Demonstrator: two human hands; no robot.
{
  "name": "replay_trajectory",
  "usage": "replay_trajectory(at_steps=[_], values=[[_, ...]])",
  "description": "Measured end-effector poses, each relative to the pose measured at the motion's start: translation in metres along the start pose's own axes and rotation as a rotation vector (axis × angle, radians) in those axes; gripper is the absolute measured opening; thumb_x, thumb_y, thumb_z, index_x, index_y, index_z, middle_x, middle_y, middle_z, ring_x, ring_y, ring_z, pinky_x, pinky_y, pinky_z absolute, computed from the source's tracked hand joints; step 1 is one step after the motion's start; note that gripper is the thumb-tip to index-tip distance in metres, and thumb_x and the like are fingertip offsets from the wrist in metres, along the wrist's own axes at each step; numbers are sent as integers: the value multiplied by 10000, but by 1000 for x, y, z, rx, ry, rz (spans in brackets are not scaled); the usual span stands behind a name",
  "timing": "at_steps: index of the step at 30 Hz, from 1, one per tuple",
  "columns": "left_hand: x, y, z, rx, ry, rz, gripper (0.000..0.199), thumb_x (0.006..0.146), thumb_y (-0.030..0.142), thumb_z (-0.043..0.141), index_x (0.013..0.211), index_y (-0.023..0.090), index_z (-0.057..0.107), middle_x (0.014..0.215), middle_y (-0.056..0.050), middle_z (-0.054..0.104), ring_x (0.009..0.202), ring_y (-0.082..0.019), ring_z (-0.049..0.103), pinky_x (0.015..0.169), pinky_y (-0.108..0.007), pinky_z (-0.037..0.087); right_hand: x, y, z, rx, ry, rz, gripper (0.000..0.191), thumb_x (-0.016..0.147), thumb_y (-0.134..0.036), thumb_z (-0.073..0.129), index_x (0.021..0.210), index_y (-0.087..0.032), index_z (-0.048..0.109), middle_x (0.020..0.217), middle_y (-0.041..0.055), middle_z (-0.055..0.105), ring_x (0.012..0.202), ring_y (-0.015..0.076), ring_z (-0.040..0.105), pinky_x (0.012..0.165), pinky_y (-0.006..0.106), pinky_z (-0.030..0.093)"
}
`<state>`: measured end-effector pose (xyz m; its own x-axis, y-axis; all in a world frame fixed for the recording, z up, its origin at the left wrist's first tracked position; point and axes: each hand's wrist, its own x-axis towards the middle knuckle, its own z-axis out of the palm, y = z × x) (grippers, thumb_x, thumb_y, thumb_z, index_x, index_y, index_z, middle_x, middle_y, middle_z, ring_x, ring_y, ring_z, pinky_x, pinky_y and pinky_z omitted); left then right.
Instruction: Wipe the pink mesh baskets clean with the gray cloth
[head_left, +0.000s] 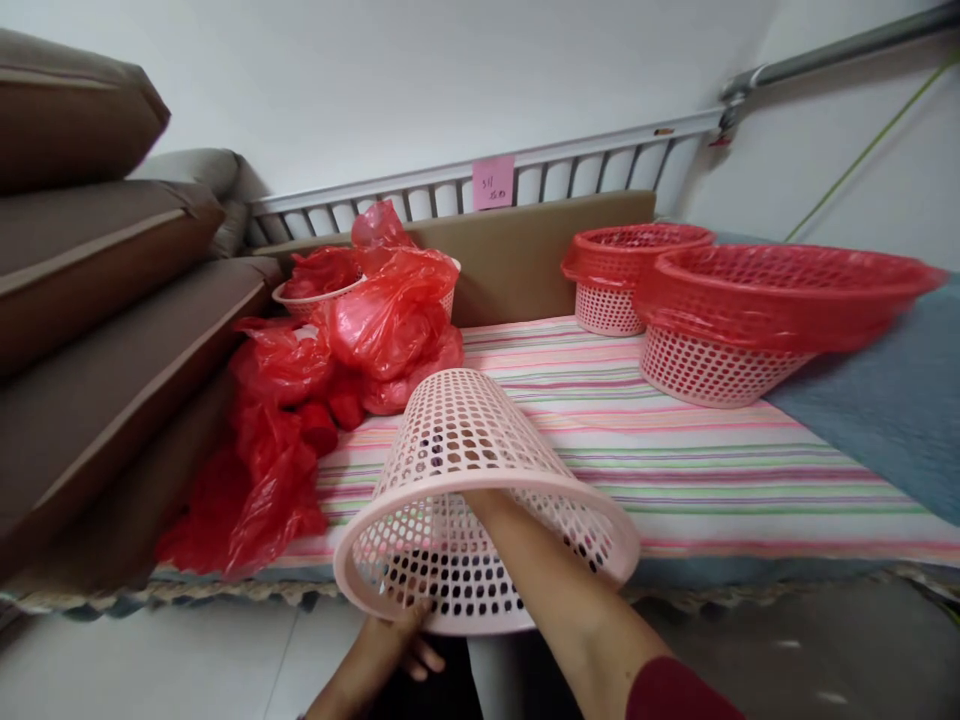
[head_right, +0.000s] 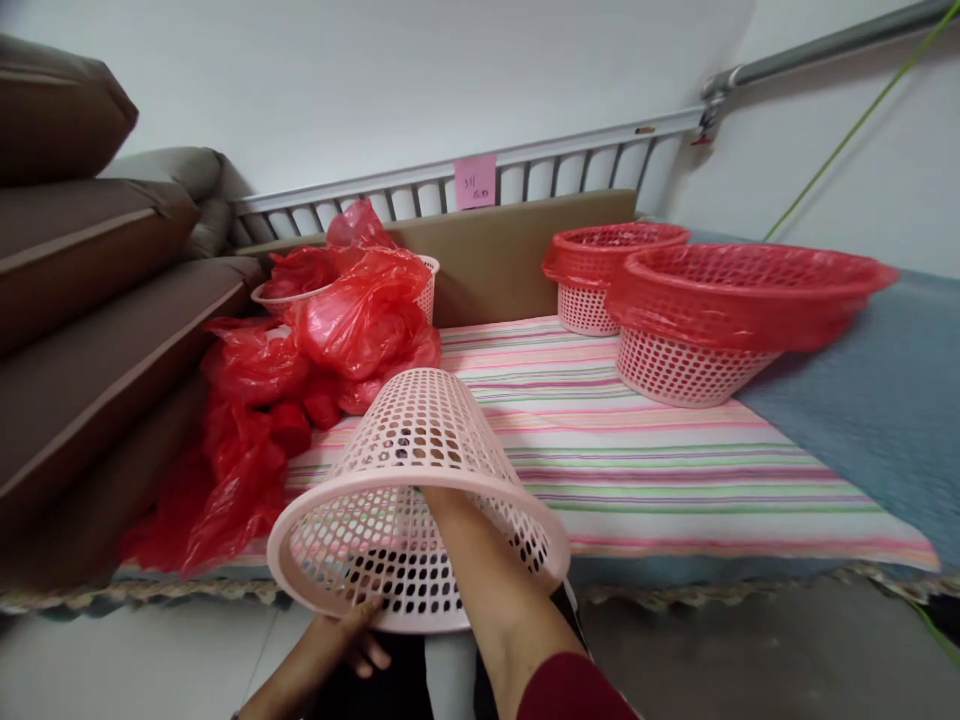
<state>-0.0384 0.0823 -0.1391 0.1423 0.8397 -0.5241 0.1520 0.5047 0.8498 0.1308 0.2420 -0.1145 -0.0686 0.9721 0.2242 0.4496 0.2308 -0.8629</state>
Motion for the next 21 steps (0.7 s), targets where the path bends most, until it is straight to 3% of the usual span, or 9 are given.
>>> replay_trajectory(at_steps=[3,5,9,14,17,21], values=[[3,-3,-1,-2,11,2,667,729,569,595,1173,108,409,1138,-250,636,515,-170,693,350,-182,471,-5,-12,3,-63,6,-21,394,879,-420,425,1233,-265,501,1315,55,493,1245,240,393,1017,429,337],[4,-3,-1,-8,9,6,690,701,603,607,1156,116,427,1131,-241,641,508,-171,690,345,-188,473,-23,-18,7,-184,-23,-90,420,807,-322,529,1221,-255,504,1293,64,507,1232,254,394,1016,422,321],[3,-4,-1,-9,-1,41,743,641,672,620,1125,129,472,1041,-193,691,506,-171,686,349,-190,467,-86,-19,11,-381,-174,-192,374,703,-149,547,1068,-224,583,1102,72,576,1051,239,492,898,353,384],[0,-9,-1,-3,-11,96,841,584,688,660,1178,120,484,722,-112,744,528,-193,691,389,-189,472,-155,-18,-1,-356,-284,-241,225,731,-257,573,951,-217,598,1041,56,546,984,211,480,841,290,379],[-2,-9,-5,-54,26,87,886,595,706,635,1236,123,448,715,-109,749,539,-200,695,404,-198,483,-167,-17,-4,-351,-280,-216,236,721,-250,579,955,-230,600,1046,49,539,1002,213,470,845,283,370],[-9,-2,-7,-58,162,65,895,639,688,614,1299,130,383,625,-86,736,507,-231,690,406,-249,505,-155,-21,-10,-374,-278,-212,285,709,-221,581,991,-253,600,1066,47,539,1007,218,471,847,295,358]])
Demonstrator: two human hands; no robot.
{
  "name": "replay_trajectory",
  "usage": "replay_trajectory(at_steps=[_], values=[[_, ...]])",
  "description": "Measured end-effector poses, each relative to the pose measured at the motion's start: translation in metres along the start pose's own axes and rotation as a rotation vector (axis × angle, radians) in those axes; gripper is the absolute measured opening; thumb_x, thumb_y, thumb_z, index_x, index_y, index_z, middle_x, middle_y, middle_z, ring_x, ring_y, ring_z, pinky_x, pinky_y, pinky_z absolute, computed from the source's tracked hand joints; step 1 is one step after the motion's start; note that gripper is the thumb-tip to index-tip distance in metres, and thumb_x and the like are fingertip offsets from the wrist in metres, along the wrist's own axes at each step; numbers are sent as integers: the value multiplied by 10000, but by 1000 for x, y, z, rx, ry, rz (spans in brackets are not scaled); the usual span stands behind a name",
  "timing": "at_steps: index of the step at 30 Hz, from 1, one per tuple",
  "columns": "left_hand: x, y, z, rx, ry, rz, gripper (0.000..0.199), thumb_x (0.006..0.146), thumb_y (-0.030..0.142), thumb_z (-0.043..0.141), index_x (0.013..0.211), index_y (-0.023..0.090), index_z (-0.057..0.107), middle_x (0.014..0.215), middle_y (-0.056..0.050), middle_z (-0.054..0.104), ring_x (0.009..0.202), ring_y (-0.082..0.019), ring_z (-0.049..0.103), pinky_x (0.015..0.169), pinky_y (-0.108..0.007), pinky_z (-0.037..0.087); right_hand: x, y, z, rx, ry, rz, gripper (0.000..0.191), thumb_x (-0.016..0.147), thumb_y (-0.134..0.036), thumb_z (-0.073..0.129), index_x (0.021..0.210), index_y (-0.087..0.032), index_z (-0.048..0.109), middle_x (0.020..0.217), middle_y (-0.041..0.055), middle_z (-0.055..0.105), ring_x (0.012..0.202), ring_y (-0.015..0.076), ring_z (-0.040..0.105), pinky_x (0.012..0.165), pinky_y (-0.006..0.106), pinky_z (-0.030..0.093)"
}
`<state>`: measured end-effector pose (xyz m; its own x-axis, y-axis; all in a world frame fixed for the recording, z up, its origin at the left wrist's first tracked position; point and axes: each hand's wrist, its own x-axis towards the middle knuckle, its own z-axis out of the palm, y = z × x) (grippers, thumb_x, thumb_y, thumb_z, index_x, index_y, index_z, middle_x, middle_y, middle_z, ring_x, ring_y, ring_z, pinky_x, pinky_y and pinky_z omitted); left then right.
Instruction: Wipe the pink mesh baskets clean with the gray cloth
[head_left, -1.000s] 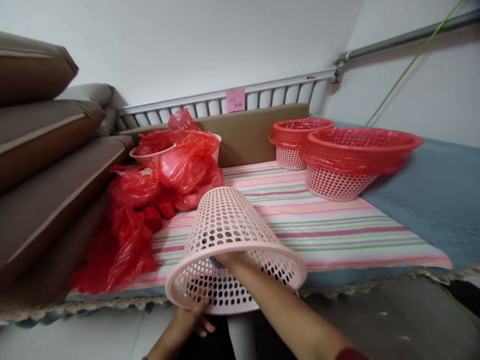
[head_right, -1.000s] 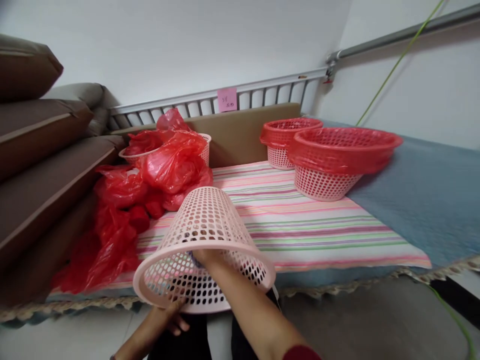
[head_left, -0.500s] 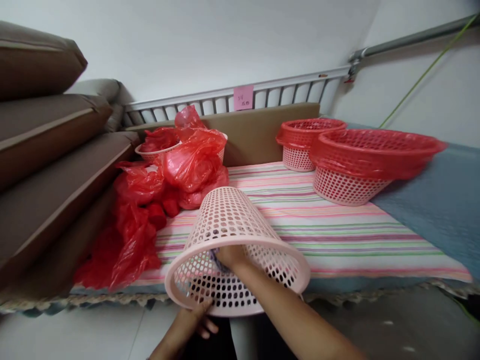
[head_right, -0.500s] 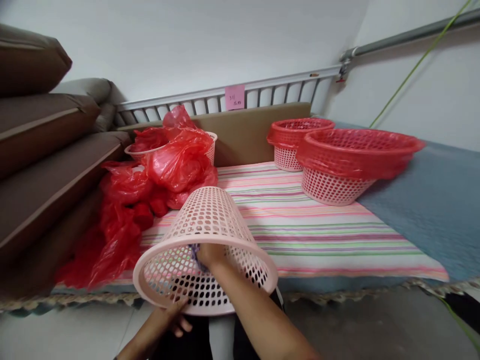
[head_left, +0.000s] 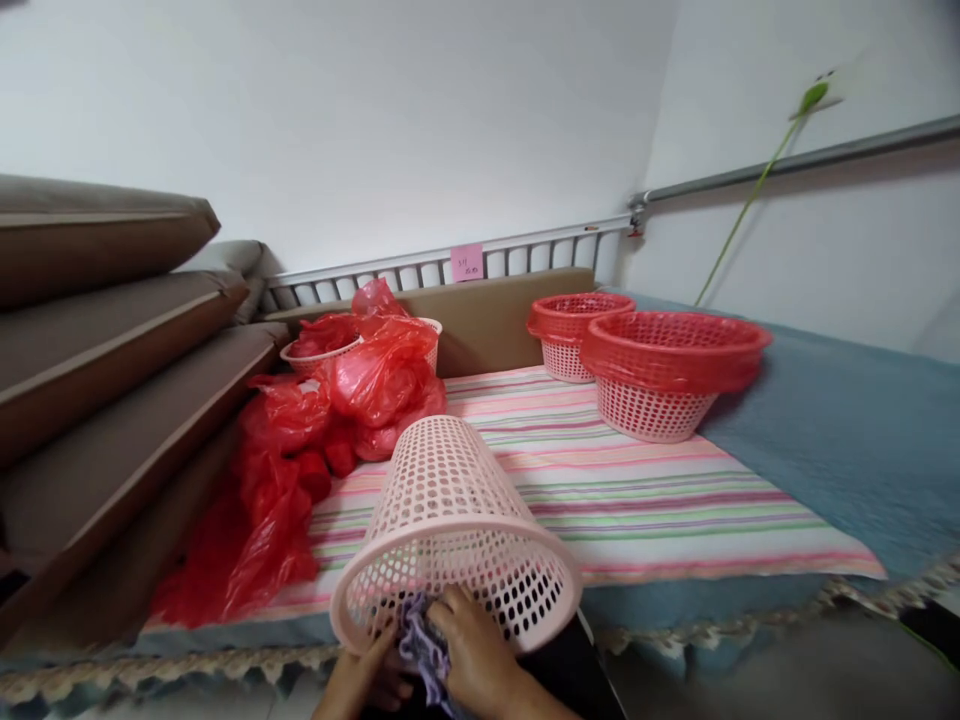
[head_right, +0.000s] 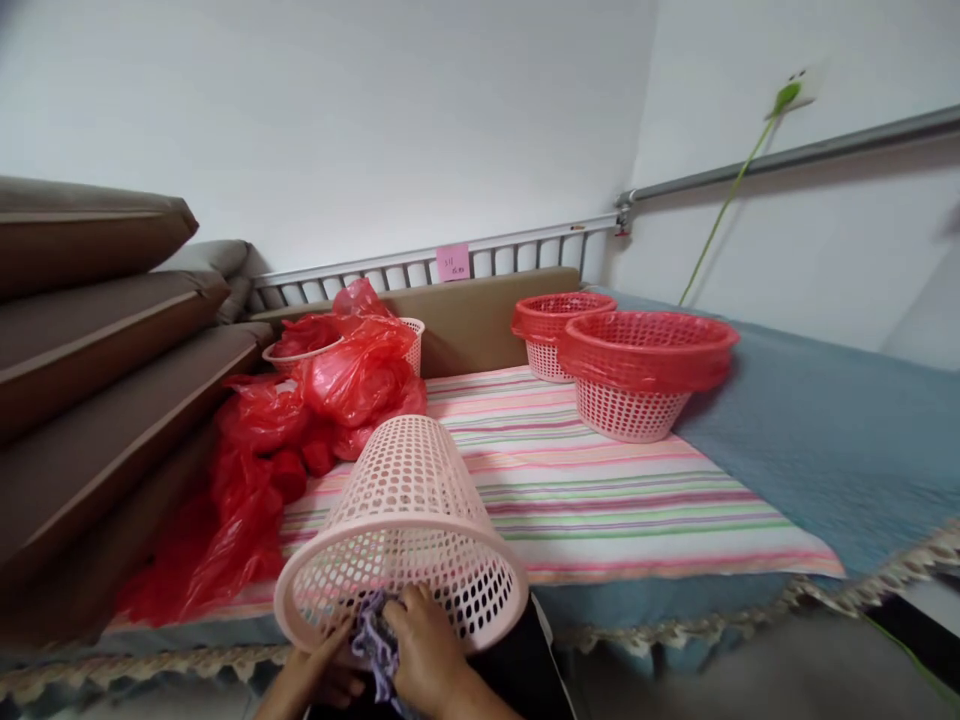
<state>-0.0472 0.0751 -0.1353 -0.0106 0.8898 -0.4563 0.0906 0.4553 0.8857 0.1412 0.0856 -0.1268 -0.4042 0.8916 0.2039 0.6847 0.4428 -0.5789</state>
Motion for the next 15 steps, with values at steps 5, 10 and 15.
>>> replay_trajectory(at_steps=[5,10,15], values=[[-7,-6,21,-116,-13,61,911,658,656,623,1297,69,345,482,-58,686,477,-258,679,469,-314,541,17,2,-30,-44,106,57,310,742,-183,532,1045,-235,576,1048,62,541,999,220,470,851,317,344],[1,-19,29,-61,-79,3,877,597,762,566,1110,55,483,526,-107,703,445,-220,662,442,-270,515,11,5,-9,-17,37,-60,325,712,-231,588,1037,-231,580,1087,65,523,1012,226,457,873,325,346],[2,-14,20,35,-186,-24,1020,646,763,507,1337,56,254,433,-53,673,372,-191,622,372,-214,442,51,15,1,1,55,-38,431,686,-118,546,1102,-228,572,1141,82,537,1067,239,463,910,370,357]])
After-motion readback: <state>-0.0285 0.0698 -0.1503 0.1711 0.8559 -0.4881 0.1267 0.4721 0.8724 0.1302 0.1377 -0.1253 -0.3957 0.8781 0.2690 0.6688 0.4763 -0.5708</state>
